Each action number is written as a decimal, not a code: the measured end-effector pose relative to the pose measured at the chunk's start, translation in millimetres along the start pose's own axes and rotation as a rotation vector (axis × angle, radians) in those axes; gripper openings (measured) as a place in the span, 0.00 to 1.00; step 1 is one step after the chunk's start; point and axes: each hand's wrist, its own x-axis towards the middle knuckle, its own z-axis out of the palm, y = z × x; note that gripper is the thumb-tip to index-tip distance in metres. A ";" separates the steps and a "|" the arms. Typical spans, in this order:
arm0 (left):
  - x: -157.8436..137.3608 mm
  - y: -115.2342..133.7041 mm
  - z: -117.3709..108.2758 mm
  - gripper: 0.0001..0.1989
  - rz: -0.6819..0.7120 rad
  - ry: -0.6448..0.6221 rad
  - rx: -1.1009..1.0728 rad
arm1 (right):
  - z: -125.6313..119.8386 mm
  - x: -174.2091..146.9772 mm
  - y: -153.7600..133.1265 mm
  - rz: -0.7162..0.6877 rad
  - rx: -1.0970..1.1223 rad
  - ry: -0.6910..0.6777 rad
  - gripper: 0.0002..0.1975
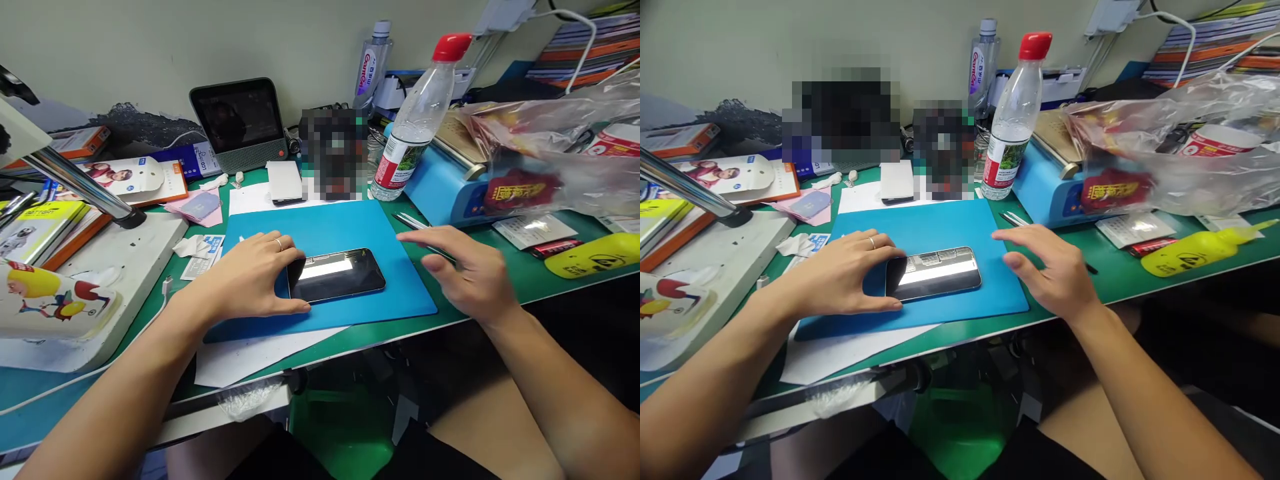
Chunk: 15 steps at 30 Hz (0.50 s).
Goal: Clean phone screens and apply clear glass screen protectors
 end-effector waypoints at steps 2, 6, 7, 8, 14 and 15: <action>0.5 0.8 0.4 0.33 -0.003 -0.004 0.008 | -10.8 -29.2 -2.7 0.077 -0.012 0.095 0.15; 1.7 3.4 0.0 0.30 -0.014 -0.010 -0.001 | -31.6 -107.7 -0.7 0.103 -0.120 0.041 0.27; 2.1 4.2 0.0 0.29 -0.016 -0.009 -0.007 | -34.5 -126.1 -0.3 0.130 -0.148 0.003 0.31; 2.5 4.8 0.1 0.29 -0.017 -0.007 -0.012 | -35.8 -142.4 -0.5 0.172 -0.164 -0.021 0.33; 5.8 6.4 1.9 0.26 -0.020 0.008 -0.051 | -2.3 -193.9 6.8 0.261 -0.151 -0.118 0.36; 6.4 6.4 2.0 0.27 -0.020 0.008 -0.061 | 8.9 -198.2 12.6 0.231 -0.142 -0.173 0.39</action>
